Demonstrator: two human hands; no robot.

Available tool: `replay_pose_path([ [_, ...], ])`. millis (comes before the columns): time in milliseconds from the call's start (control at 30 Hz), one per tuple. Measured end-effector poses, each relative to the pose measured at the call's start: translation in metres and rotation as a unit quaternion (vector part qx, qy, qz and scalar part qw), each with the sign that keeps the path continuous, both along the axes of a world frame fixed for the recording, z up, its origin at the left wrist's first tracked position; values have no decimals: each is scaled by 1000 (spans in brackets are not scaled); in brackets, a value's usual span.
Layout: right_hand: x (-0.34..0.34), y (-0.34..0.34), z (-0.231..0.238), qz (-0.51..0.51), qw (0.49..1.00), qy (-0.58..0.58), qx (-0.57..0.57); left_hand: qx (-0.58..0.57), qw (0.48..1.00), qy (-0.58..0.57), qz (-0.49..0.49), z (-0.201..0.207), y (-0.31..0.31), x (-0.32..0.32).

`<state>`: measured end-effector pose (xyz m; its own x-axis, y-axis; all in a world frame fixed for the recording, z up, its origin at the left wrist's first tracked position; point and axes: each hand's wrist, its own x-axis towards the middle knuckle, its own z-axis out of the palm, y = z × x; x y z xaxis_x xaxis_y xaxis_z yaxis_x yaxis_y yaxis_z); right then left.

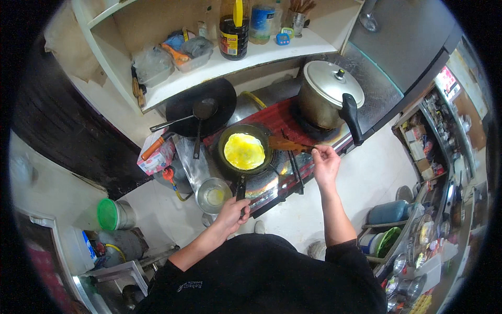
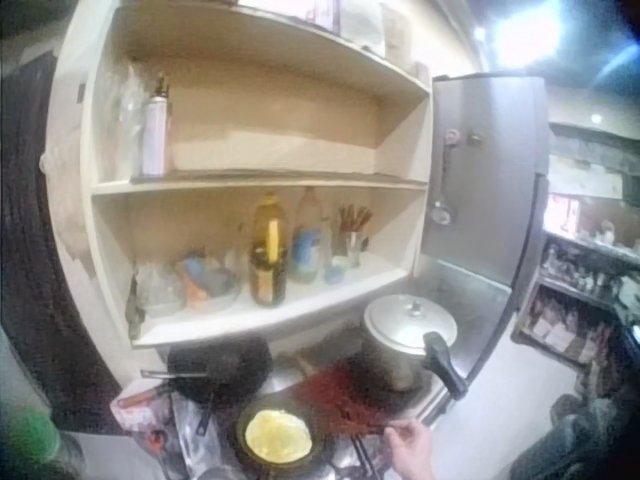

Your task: The person cooks a beaten egg in a small frying pan on a gas stove, using a wooden spatula to fold and flip the egg. After removing the cooked egg, the person places a wok on the burner, adds oil, and prepares to cook further.

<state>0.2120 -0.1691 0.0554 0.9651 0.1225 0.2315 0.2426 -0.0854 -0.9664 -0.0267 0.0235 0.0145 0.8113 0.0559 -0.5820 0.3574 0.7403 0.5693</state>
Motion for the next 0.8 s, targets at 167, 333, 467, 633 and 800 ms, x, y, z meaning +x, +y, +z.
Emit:
replay_pose_path([
  [167,-4,-3,-7,0,999,-8,-50,26,999,20,8,7,-1,-2],
  [333,-19,-23,-9,-7,998,44,45,96,995,25,-19,18,-6,1],
  [467,-41,-45,-7,-40,998,30,46,115,990,10,-76,23,-3,1],
  [633,-100,-79,4,-163,985,14,58,122,972,-51,-195,13,12,-2],
  [800,-194,-112,28,-277,958,4,70,147,925,-114,-332,-2,20,-4],
])
